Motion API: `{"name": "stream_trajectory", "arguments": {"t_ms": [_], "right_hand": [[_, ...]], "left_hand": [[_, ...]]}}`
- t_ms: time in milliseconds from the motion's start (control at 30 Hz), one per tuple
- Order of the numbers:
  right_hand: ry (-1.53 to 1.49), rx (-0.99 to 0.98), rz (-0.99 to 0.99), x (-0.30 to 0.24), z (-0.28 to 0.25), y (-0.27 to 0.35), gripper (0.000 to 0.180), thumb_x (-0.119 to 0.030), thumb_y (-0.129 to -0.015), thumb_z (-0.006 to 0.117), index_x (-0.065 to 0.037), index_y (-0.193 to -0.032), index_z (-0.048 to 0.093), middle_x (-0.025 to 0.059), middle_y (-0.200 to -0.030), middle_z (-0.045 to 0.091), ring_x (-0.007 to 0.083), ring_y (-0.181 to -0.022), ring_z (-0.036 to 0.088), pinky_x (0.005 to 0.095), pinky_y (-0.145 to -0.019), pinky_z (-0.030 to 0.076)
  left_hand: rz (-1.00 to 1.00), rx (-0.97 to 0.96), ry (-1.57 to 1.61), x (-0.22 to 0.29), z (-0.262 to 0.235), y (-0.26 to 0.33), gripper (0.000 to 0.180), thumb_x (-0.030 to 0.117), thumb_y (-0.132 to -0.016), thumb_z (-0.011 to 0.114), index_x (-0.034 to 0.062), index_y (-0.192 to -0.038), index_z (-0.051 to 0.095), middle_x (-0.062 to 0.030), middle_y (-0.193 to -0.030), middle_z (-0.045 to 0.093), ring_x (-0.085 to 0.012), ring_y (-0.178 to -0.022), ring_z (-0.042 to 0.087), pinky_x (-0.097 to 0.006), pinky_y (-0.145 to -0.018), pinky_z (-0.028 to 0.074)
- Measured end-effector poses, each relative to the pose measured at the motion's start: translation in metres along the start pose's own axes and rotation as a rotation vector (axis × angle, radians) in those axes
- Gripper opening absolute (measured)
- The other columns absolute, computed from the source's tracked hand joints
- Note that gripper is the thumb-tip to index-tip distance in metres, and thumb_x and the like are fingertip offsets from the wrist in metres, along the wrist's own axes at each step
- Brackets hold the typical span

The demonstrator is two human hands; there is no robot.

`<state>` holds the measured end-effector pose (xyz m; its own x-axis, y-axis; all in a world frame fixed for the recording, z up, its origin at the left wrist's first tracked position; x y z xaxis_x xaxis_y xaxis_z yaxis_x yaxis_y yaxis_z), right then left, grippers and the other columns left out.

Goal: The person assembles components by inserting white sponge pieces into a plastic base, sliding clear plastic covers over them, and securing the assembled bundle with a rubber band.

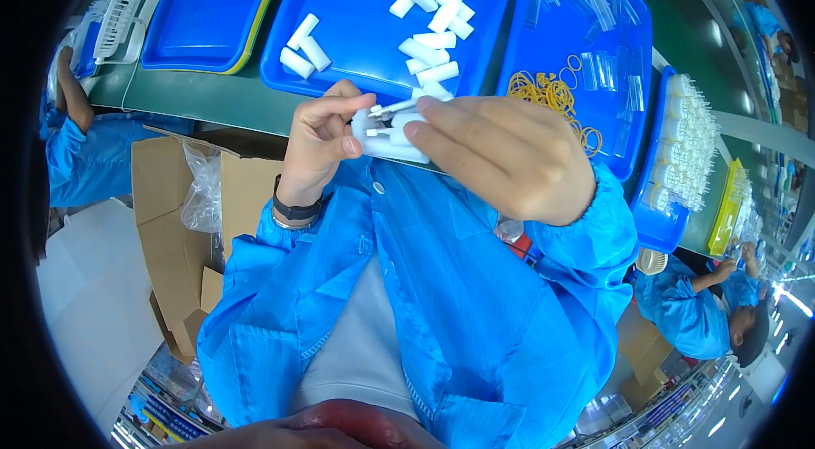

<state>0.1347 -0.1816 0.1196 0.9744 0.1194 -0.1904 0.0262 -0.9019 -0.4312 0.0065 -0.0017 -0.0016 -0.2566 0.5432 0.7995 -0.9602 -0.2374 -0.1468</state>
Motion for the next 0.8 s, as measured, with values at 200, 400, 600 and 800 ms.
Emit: {"name": "stream_trajectory", "arguments": {"t_ms": [200, 400, 600, 800], "right_hand": [[0.005, -0.025, -0.07, -0.001, 0.002, -0.004, 0.033, -0.008, -0.065, 0.066, 0.002, -0.097, 0.068, 0.0138, -0.101, 0.065, 0.0265, -0.09, 0.066, 0.0339, -0.075, 0.057], [0.158, -0.03, -0.176, 0.0, 0.003, -0.003, 0.034, -0.009, -0.064, 0.066, 0.001, -0.096, 0.068, 0.0119, -0.098, 0.065, 0.0248, -0.089, 0.065, 0.033, -0.077, 0.054], [0.059, -0.093, -0.191, 0.011, 0.005, -0.008, 0.034, -0.015, -0.067, 0.068, -0.003, -0.099, 0.07, 0.0078, -0.098, 0.067, 0.0253, -0.097, 0.062, 0.035, -0.081, 0.048], [-0.123, 0.038, 0.34, 0.05, 0.03, 0.005, 0.035, -0.022, -0.077, 0.072, -0.006, -0.108, 0.067, 0.0096, -0.095, 0.065, 0.0277, -0.09, 0.058, 0.0371, -0.076, 0.046]], "left_hand": [[-0.04, -0.012, -0.009, -0.001, 0.001, 0.0, 0.041, -0.005, -0.074, 0.073, -0.0022, -0.114, 0.063, -0.0088, -0.097, 0.057, -0.0179, -0.092, 0.058, -0.026, -0.074, 0.058], [-0.073, -0.045, 0.008, -0.002, 0.002, 0.001, 0.042, -0.006, -0.073, 0.074, -0.002, -0.113, 0.064, -0.0085, -0.099, 0.057, -0.0179, -0.093, 0.059, -0.028, -0.077, 0.057], [-0.107, -0.112, 0.023, -0.005, -0.003, 0.003, 0.043, -0.003, -0.074, 0.074, -0.0013, -0.115, 0.063, -0.0089, -0.107, 0.057, -0.02, -0.1, 0.06, -0.029, -0.079, 0.055], [-0.068, -0.041, 0.018, 0.002, -0.011, 0.003, 0.048, 0.001, -0.08, 0.07, -0.0015, -0.126, 0.054, -0.0118, -0.119, 0.055, -0.0211, -0.104, 0.06, -0.031, -0.082, 0.055]]}}
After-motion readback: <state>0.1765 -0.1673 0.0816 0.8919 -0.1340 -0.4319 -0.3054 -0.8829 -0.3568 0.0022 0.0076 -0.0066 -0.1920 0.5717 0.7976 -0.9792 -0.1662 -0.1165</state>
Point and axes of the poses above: each hand's wrist, its own y-axis away from the middle knuckle, its own z-axis out of the palm, x = y × z, the point moved 1 cm from there along -y, towards the middle knuckle
